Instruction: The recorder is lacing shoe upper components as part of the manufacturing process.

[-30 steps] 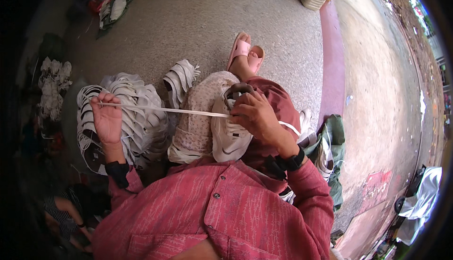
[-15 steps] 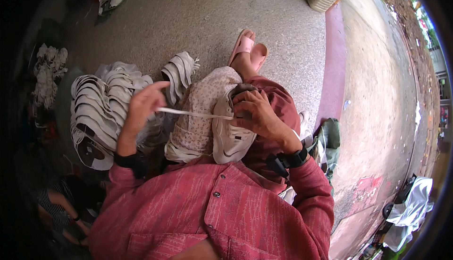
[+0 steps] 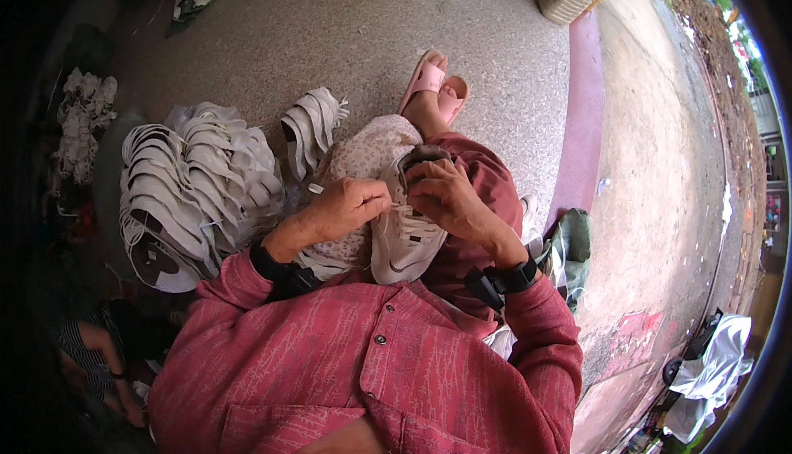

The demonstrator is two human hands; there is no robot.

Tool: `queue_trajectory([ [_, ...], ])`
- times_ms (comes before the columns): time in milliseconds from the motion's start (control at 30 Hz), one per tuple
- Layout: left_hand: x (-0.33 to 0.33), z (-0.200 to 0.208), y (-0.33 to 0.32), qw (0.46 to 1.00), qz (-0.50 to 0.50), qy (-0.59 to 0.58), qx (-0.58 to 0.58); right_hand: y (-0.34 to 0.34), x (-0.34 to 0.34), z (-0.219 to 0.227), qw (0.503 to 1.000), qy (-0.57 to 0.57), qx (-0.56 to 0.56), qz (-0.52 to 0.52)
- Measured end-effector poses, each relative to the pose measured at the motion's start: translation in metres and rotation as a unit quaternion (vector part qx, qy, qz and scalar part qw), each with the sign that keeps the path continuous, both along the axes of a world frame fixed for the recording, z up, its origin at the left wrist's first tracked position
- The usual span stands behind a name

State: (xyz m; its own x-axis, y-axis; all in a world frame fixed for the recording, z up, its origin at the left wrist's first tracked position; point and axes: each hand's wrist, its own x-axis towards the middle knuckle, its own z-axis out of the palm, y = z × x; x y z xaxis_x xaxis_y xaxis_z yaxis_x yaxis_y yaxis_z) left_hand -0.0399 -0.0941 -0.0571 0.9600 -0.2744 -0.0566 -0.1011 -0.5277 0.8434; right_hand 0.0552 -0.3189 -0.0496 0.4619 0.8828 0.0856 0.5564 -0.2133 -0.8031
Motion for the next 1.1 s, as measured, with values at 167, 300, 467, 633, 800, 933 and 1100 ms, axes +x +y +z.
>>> queue_trajectory([
  [167,0.004,0.005,-0.009,0.998,0.035,-0.044,0.035,0.003,0.004,0.0,1.0,-0.026,0.007,0.008],
  [300,0.003,0.012,-0.027,0.986,0.038,-0.114,0.113,0.0,-0.004,0.001,0.998,-0.012,0.054,-0.023],
  [467,0.014,-0.002,-0.001,0.987,-0.035,-0.105,0.118,0.014,-0.001,-0.018,0.988,-0.081,0.133,0.001],
  [633,0.036,0.032,0.002,0.968,-0.056,-0.226,0.098,0.014,0.005,-0.019,0.984,-0.083,0.156,0.008],
  [800,0.048,0.025,0.006,0.989,-0.143,0.019,0.023,0.009,0.009,-0.018,0.995,-0.003,0.088,0.047],
  [933,0.05,0.009,0.013,0.987,-0.135,0.077,-0.035,0.008,0.009,-0.015,0.99,0.08,0.107,0.042],
  [1100,0.048,0.004,0.008,0.988,-0.124,0.045,-0.077,0.009,0.005,-0.012,0.998,-0.007,0.056,0.014],
])
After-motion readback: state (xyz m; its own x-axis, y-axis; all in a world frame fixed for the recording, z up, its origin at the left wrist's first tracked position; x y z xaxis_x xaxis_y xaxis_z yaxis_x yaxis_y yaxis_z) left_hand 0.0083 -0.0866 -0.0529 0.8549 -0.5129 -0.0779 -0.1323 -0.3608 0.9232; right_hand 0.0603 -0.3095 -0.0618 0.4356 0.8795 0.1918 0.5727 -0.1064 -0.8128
